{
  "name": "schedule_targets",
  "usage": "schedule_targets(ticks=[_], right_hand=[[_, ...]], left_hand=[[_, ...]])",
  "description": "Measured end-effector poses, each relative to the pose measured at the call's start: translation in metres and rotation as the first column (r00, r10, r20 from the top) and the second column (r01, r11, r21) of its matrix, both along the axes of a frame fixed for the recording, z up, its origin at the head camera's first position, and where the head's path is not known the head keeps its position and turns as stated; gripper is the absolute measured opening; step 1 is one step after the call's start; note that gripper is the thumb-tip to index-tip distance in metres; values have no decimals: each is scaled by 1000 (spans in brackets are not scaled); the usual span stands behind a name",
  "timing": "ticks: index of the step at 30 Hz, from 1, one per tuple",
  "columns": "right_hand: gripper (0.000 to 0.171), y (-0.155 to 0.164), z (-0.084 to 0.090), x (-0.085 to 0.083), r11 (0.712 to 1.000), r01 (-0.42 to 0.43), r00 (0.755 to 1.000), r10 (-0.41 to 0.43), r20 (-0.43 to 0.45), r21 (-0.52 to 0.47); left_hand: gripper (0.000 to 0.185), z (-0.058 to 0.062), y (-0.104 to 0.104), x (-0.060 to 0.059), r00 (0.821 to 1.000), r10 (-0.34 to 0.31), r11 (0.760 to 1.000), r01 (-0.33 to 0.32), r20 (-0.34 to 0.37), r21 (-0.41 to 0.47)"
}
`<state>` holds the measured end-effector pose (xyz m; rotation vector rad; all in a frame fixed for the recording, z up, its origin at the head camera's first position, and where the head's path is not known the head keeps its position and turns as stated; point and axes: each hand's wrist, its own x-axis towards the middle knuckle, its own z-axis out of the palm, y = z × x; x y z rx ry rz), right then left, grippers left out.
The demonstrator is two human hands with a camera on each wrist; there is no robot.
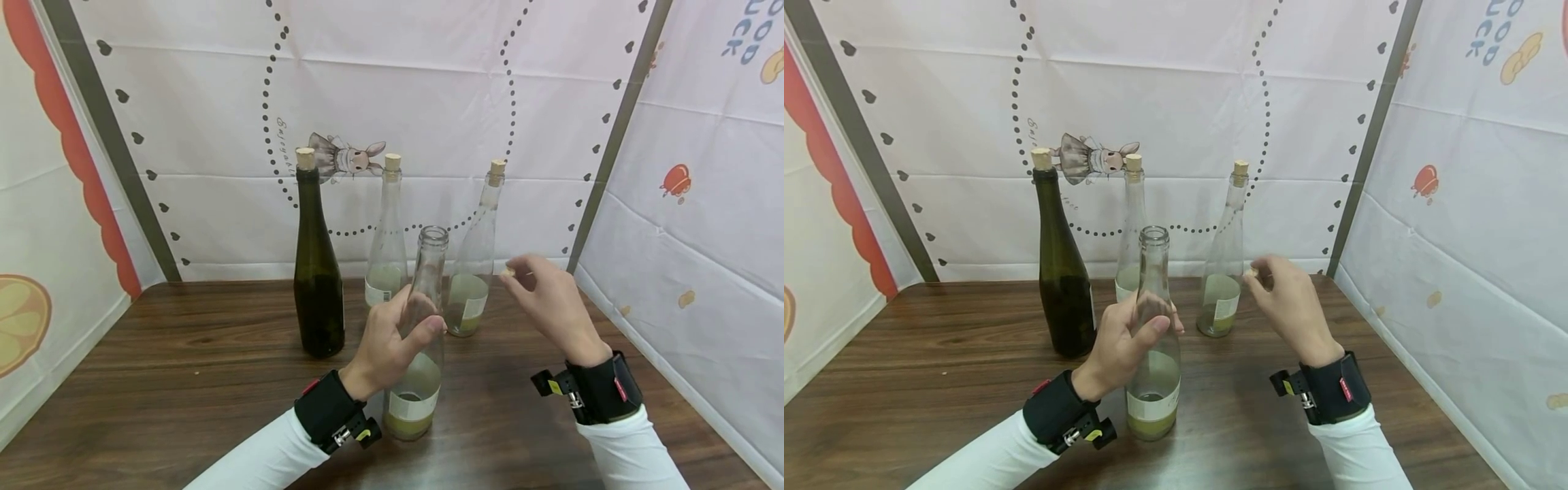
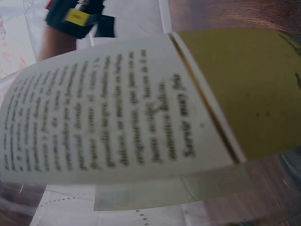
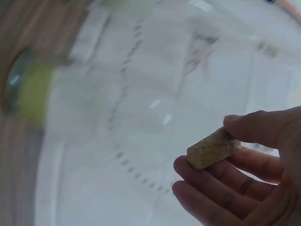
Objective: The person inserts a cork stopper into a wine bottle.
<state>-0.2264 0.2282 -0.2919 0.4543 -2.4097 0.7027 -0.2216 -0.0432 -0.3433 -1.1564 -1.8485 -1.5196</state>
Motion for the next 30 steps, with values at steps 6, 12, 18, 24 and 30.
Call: schedule_targets(ticks=[6, 12, 18, 24, 30], right_hand=[[18, -29, 17, 12, 994, -85, 990, 76, -118, -75], [21, -51, 34, 20, 974, -170, 971, 141, -192, -149], [24, -70, 46, 24, 943, -234, 955, 177, -240, -235], [25, -82, 58, 32, 889, -309, 930, 208, -304, -337], [24, -95, 69, 38, 793, -452, 864, 274, -422, -409]], left_hand=[[49, -1, 0, 0, 1000, 4, 1000, -4, 4, 3], [50, 0, -1, 1, 1000, 7, 1000, -7, 5, -1], [51, -1, 0, 1, 1000, 2, 1000, -2, -3, 4], [50, 0, 2, 1, 1000, -13, 1000, 14, -18, 7], [53, 1, 1, 3, 1000, 0, 1000, 0, -19, 5]])
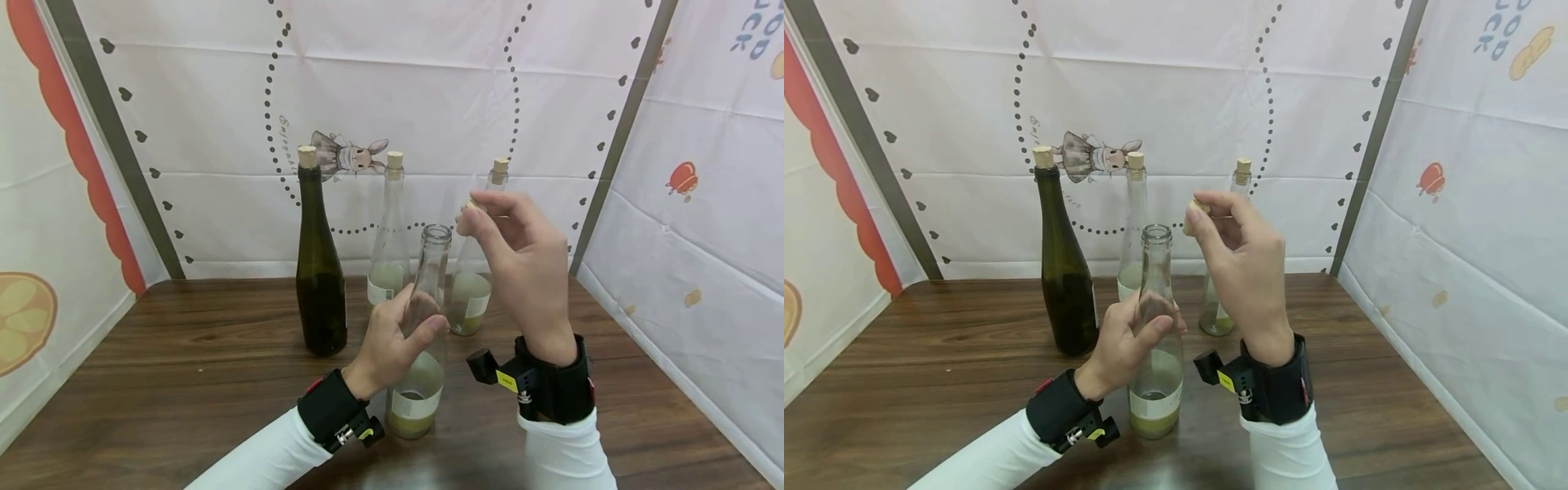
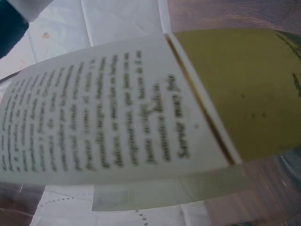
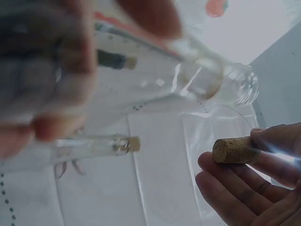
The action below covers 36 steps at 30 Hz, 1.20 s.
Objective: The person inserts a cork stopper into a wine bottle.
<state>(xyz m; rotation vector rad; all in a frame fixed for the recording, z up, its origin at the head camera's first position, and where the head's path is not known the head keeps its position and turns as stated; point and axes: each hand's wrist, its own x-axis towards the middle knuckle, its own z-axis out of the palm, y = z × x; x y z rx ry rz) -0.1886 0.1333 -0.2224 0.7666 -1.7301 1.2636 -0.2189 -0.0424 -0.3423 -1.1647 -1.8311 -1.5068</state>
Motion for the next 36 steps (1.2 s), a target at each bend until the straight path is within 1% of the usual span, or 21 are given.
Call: schedule_targets(ticks=[3, 10, 13, 18, 21, 25, 29, 36], right_hand=[[22, -7, 3, 2, 998, -38, 999, 36, -35, -50], [19, -20, 7, 6, 994, -10, 993, -2, -114, -112], [18, -24, 9, 9, 989, -39, 991, 20, -132, -142], [18, -29, 10, 8, 990, -98, 987, 84, -140, -98], [20, -29, 10, 8, 993, -104, 985, 94, -143, -64], [22, -28, 10, 10, 993, -115, 984, 109, -143, -34], [22, -27, 9, 10, 991, -130, 983, 125, -131, -30], [19, -27, 8, 11, 987, -159, 982, 158, -108, -2]], left_hand=[[54, -1, -1, 0, 1000, 10, 1000, -10, 11, -6], [49, -5, -3, -1, 1000, -11, 1000, 11, 28, -2], [49, -4, -2, 0, 999, -17, 1000, 17, 27, 1], [56, -3, -1, 0, 999, -13, 1000, 13, 33, -1], [60, -1, -1, 0, 999, -5, 1000, 6, 35, -3], [60, -1, 0, 0, 999, -15, 1000, 16, 36, -1], [58, -1, 0, -1, 999, -29, 1000, 29, 38, 3], [58, -2, -1, -1, 999, -26, 1000, 26, 33, 2]])
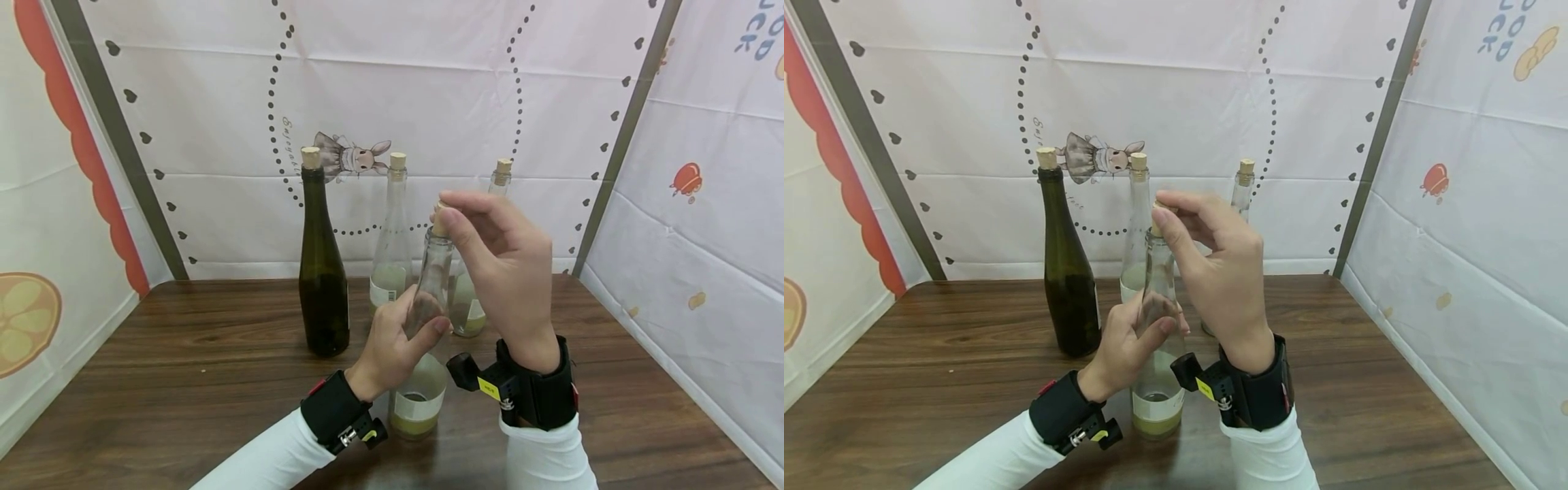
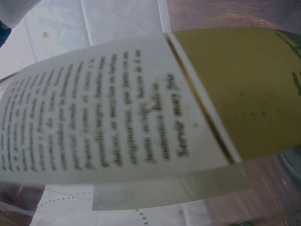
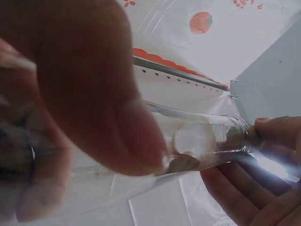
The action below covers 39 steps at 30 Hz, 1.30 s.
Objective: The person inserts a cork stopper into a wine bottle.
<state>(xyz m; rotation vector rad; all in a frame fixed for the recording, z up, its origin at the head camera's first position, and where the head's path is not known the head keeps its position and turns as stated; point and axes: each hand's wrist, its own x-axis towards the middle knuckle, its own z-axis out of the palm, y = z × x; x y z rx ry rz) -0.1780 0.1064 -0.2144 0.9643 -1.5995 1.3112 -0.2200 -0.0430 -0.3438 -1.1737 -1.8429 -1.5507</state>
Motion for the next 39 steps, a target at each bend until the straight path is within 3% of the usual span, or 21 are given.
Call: schedule_targets(ticks=[13, 18, 21, 26, 30, 34, 39], right_hand=[[16, 1, -1, 1, 998, -6, 1000, 4, 27, 61], [25, -2, 0, 2, 998, -62, 980, 61, 187, -3], [38, -6, 0, 1, 979, -194, 919, 204, 337, -64], [56, -10, -1, -5, 897, -414, 765, 436, 474, -157], [60, -12, -3, -9, 853, -478, 675, 509, 534, -208], [62, -13, -5, -13, 834, -495, 628, 537, 563, -242], [62, -14, -6, -16, 819, -510, 606, 559, 565, -264]], left_hand=[[62, 1, -2, 1, 1000, 13, 1000, -12, 20, -17], [62, 1, -2, 1, 1000, 12, 1000, -12, 10, -12], [62, 1, -1, 1, 1000, 7, 1000, -7, -8, -7], [60, 2, 0, 0, 999, -7, 1000, 7, -32, -1], [55, 1, 1, -2, 998, -12, 1000, 13, -66, 10], [50, 0, 3, -4, 994, -30, 999, 32, -101, 20], [53, -1, 2, -4, 994, -34, 999, 37, -107, 25]])
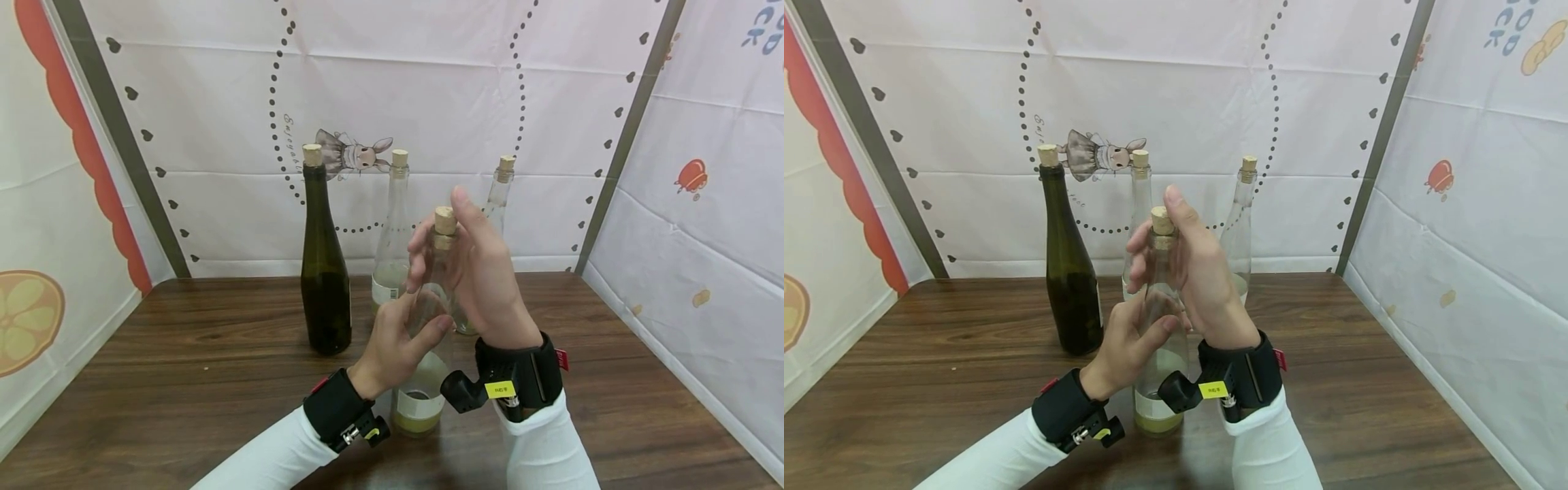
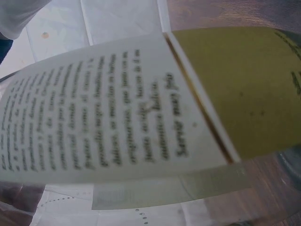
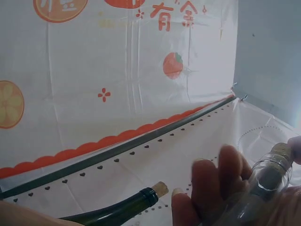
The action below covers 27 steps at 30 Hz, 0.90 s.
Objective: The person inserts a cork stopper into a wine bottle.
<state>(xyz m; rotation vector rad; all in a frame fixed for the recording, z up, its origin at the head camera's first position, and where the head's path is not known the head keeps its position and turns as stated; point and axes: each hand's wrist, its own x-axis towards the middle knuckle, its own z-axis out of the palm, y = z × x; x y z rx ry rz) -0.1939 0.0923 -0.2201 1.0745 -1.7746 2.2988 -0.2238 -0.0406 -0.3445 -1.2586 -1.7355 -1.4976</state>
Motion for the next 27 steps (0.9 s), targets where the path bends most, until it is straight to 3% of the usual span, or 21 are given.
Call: schedule_targets(ticks=[16, 27], right_hand=[[54, -3, 1, -1, 1000, 23, 999, -23, -29, -6], [51, -5, 1, 1, 999, 51, 999, -51, -1, -15]], left_hand=[[50, -2, 2, 0, 1000, -12, 1000, 12, 8, 11], [49, -2, 3, 1, 1000, -4, 1000, 3, 11, 12]])
